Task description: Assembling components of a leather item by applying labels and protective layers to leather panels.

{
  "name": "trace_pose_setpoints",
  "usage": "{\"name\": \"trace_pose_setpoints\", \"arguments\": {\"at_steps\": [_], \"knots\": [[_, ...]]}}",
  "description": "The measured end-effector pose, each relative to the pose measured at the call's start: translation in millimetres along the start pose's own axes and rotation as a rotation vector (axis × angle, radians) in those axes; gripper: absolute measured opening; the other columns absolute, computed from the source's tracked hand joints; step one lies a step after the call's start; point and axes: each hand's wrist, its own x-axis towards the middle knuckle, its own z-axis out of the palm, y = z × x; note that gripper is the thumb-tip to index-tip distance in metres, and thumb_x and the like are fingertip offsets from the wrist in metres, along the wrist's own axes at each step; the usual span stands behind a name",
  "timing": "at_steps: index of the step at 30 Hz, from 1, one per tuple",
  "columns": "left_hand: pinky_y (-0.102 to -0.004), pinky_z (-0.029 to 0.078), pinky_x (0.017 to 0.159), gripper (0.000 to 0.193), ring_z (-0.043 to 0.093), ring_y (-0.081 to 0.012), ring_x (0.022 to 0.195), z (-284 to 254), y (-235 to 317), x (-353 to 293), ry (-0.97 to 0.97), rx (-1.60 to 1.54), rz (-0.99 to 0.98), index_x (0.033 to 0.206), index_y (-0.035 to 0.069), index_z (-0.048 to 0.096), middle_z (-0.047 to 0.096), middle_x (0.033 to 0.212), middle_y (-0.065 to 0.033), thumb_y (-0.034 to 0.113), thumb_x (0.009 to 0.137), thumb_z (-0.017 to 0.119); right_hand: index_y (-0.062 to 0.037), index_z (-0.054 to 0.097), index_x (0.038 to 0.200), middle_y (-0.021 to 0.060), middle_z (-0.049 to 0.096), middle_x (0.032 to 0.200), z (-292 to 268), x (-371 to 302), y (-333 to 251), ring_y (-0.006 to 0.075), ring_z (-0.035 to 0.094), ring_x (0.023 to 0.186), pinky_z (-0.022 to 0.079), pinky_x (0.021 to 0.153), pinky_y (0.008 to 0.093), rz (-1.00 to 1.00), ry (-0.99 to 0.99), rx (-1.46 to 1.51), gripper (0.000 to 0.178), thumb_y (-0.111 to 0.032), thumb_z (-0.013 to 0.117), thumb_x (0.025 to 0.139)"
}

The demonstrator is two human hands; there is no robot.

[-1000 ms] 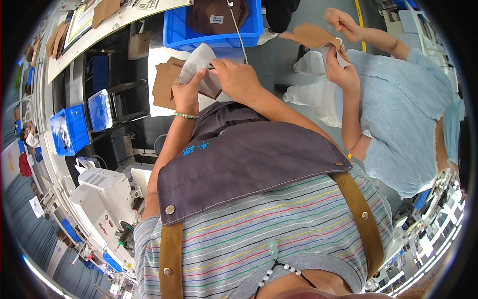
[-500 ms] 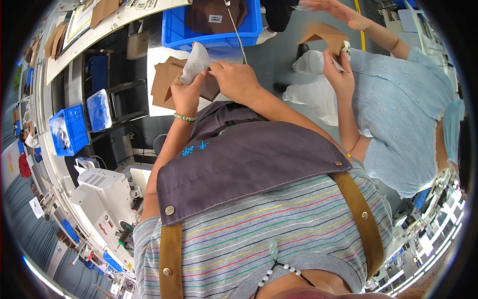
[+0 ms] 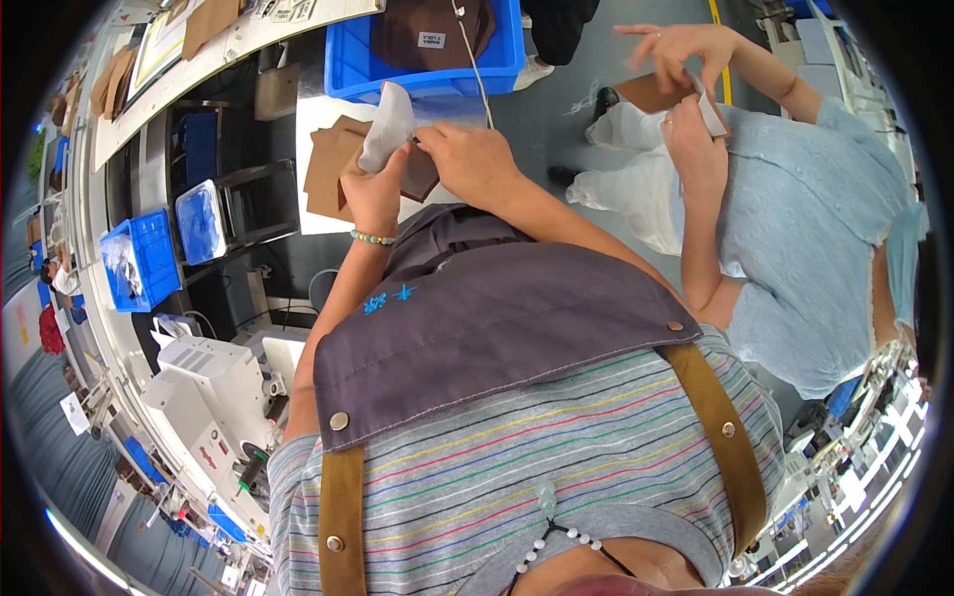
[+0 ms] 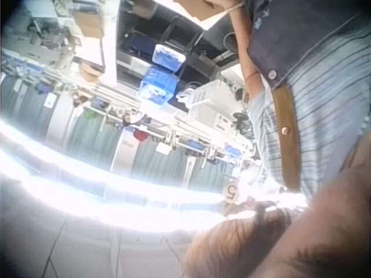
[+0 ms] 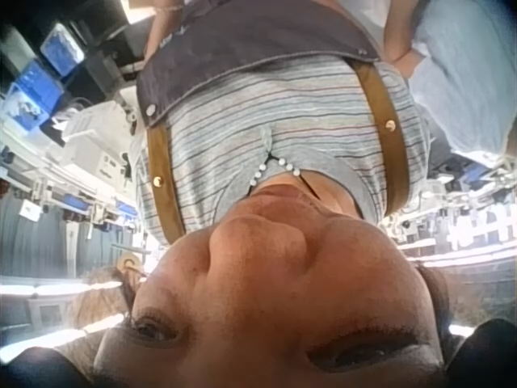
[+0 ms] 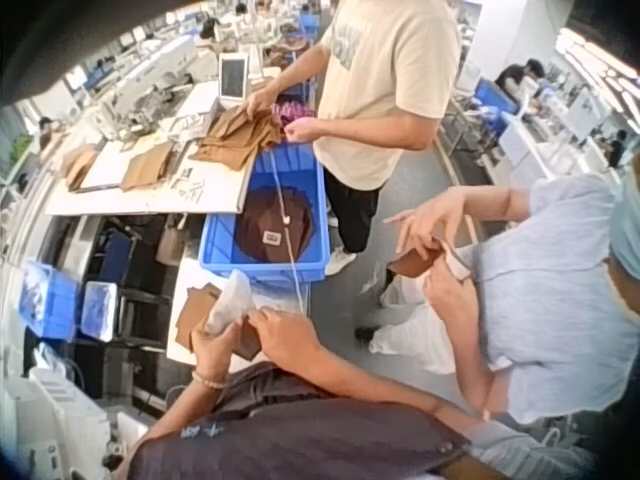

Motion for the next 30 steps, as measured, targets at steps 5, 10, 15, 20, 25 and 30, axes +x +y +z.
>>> {"name": "trace_pose_setpoints", "arguments": {"at_steps": [5,10,15,20,25,30], "knots": [[-0.0267,0.052,0.075,0.037,0.066,-0.0114,0.087,-1.5,-2.8,3.5,-0.010,0.048,0.039,0.113,-0.006,0.069,0.072,0.101,-0.0063,0.008,0.082,0.082,-0.0093,0.064,0.098,0.0085,0.067,0.083,3.3,0.6,0.2,0.0325,0.068,0.073,0.051,0.058,0.0445,-0.012,0.028,-0.003,0.014,-0.022,0.059,0.095],[-0.0271,0.053,0.074,0.037,0.066,-0.0120,0.086,-1.1,5.9,-2.0,-0.045,0.113,0.003,0.114,-0.006,0.069,0.072,0.101,-0.0063,0.009,0.082,0.081,-0.0089,0.061,0.094,0.0097,0.069,0.083,4.2,0.5,7.0,0.0341,0.068,0.074,0.052,0.058,0.0459,-0.028,-0.027,0.011,0.012,-0.020,0.057,0.094],[-0.0277,0.053,0.074,0.035,0.066,-0.0125,0.085,0.4,7.0,1.6,-0.086,0.017,-0.011,0.114,-0.006,0.068,0.072,0.099,-0.0061,0.008,0.084,0.079,-0.0082,0.062,0.099,0.0109,0.069,0.083,10.4,0.6,11.6,0.0339,0.067,0.073,0.050,0.061,0.0433,0.031,0.088,0.146,0.016,-0.023,0.056,0.097],[-0.0319,0.054,0.068,0.016,0.064,-0.0165,0.066,-34.4,-31.4,31.9,-0.097,0.373,0.226,0.093,-0.001,0.073,0.068,0.075,-0.0048,0.013,0.086,0.077,-0.0041,0.064,0.113,0.0093,0.068,0.077,-19.6,10.0,22.4,0.0262,0.068,0.068,0.050,0.061,0.0371,0.293,0.156,0.489,0.034,-0.033,0.064,0.096],[-0.0390,0.053,0.083,0.012,0.064,-0.0258,0.084,-42.6,32.6,36.7,-0.487,1.263,0.948,0.082,0.005,0.071,0.065,0.089,-0.0068,0.015,0.075,0.075,-0.0002,0.065,0.119,0.0028,0.068,0.084,-41.7,27.7,38.5,0.0101,0.059,0.071,0.048,0.065,0.0294,0.313,0.257,0.633,0.041,-0.029,0.074,0.090],[-0.0406,0.048,0.100,0.007,0.060,-0.0243,0.117,-42.6,65.5,25.5,-0.443,0.911,1.291,0.072,0.010,0.070,0.067,0.114,-0.0049,0.014,0.066,0.072,-0.0068,0.068,0.121,-0.0076,0.056,0.080,-44.3,44.5,29.6,0.0005,0.038,0.063,0.032,0.056,0.0198,0.274,-0.026,0.938,0.028,-0.025,0.063,0.100]]}}
